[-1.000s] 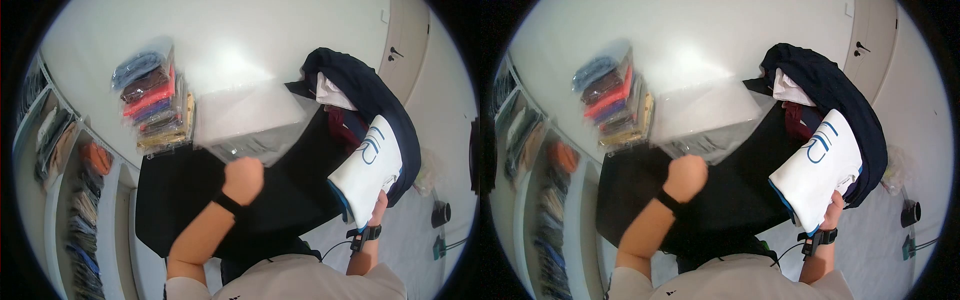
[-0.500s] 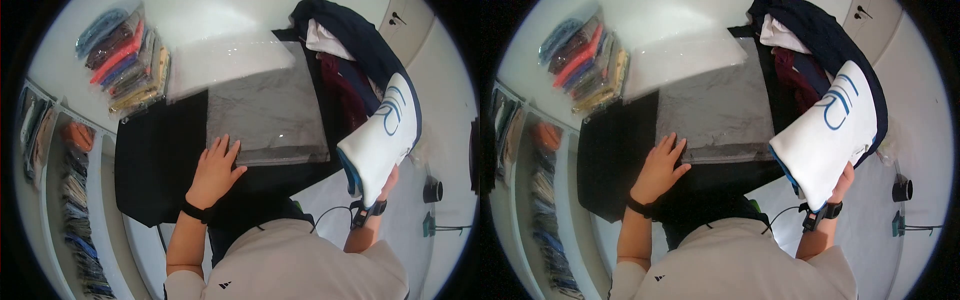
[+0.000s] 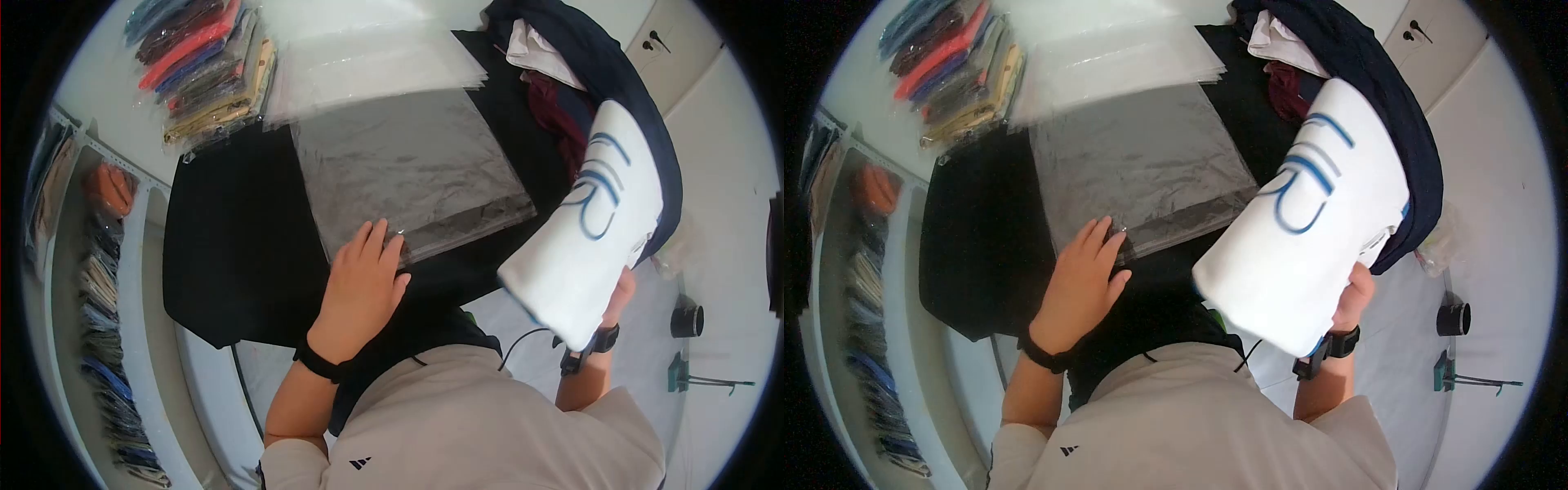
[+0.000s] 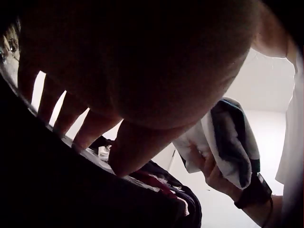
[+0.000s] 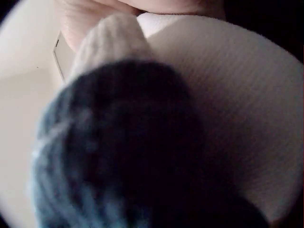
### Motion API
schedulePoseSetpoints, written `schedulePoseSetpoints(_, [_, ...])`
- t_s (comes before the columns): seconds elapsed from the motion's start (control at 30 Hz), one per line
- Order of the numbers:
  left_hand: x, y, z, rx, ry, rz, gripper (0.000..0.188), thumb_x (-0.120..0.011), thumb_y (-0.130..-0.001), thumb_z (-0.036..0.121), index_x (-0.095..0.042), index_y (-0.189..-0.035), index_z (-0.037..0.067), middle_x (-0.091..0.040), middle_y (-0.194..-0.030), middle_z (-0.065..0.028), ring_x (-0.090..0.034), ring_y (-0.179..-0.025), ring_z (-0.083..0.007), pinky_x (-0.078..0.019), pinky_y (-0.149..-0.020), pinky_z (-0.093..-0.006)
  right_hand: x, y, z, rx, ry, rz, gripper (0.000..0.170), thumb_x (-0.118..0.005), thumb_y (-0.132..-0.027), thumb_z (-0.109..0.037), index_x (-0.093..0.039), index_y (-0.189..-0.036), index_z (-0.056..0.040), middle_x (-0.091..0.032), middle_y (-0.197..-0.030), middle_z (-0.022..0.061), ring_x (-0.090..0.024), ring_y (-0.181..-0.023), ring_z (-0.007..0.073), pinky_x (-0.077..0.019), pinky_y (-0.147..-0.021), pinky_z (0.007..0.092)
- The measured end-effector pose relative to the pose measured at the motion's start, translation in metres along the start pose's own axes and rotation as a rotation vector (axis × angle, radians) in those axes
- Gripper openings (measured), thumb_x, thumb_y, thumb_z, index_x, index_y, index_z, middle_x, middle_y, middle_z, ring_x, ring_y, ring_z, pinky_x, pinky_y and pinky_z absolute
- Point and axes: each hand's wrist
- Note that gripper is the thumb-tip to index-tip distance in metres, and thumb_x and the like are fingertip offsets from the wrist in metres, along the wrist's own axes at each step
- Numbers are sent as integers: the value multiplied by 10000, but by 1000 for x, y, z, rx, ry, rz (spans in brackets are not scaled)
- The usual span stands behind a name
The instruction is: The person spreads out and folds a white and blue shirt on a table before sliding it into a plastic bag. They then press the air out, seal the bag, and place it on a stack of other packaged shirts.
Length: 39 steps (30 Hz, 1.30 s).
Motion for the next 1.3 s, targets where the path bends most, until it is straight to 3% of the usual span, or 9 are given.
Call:
schedulePoseSetpoints(0.1, [-2, -1, -3, -3, -29, 67, 467, -635, -818, 175, -490, -1229, 7, -450, -1306, -187, -424, -1214, -333, -390, -981, -402, 22, 13, 8, -101, 15, 137, 546, -464, -759, -76, -400, -1256, 140, -569, -1151, 260, -616, -989, 326, -504, -881, 400])
schedulePoseSetpoints(0.23, [4, -11, -4, 24, 75, 116, 425, -591, -820, 73, -486, -1218, -33, -515, -1225, -191, -483, -1144, -317, -404, -961, -387, -14, 23, 26, -260, 27, 113, 557, -499, -739, -4, -396, -1275, 110, -548, -1209, 222, -588, -1040, 333, -466, -927, 415])
schedulePoseSetpoints(0.27, [8, -14, -3, 41, 121, 140, 411, -570, -818, 31, -487, -1213, -45, -531, -1200, -196, -501, -1118, -318, -406, -956, -385, -22, 24, 34, -24, 365, -254, 575, -521, -732, 27, -391, -1288, 90, -538, -1230, 208, -581, -1053, 333, -459, -935, 415])
schedulePoseSetpoints(0.3, [9, -17, -2, 35, 120, 144, 411, -570, -818, 31, -487, -1213, -45, -531, -1200, -196, -501, -1118, -318, -406, -956, -385, -23, 23, 40, -31, 390, -284, 591, -543, -724, 62, -386, -1293, 85, -544, -1222, 206, -585, -1052, 324, -459, -935, 422])
schedulePoseSetpoints(0.37, [12, -23, -1, -55, 26, 334, 384, -516, -803, -20, -500, -1183, -69, -538, -1192, -158, -510, -1071, -305, -445, -898, -355, -38, 22, 42, -440, 32, 77, 597, -556, -725, 82, -388, -1298, 72, -550, -1215, 200, -590, -1052, 309, -460, -934, 416])
schedulePoseSetpoints(0.57, [18, -30, 12, -174, 82, 445, 428, -461, -789, -56, -479, -1216, -86, -499, -1248, -191, -492, -1077, -323, -406, -949, -364, -55, 5, 54, -541, 64, 71, 551, -555, -740, 76, -429, -1276, 60, -576, -1181, 187, -604, -1034, 277, -474, -918, 383])
schedulePoseSetpoints(0.7, [16, -24, 15, -175, 117, 396, 451, -434, -795, -59, -455, -1244, -86, -462, -1289, -195, -458, -1108, -326, -388, -969, -366, -46, -20, 43, -614, -14, 123, 504, -552, -754, 48, -456, -1248, 56, -593, -1153, 180, -618, -999, 272, -479, -909, 372])
schedulePoseSetpoints(0.97, [14, -13, 22, -173, 191, 320, 500, -438, -759, -105, -445, -1258, -81, -442, -1310, -188, -447, -1120, -327, -377, -977, -370, -60, -58, 54, -315, -59, 113, 477, -471, -799, 66, -417, -1271, 35, -541, -1227, 188, -565, -1089, 318, -452, -958, 422])
schedulePoseSetpoints(1.3, [23, -2, 40, -106, 0, 419, 427, -521, -742, -15, -521, -1168, -35, -499, -1213, -170, -474, -1090, -302, -409, -902, -346, -74, -61, 84, -372, 2, 79, 453, -517, -829, 26, -420, -1271, 22, -546, -1221, 144, -558, -1100, 273, -446, -955, 404])
Point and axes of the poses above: each hand's wrist, its own y-axis away from the middle knuckle, its own x-axis out of the back of the hand, z = x × y
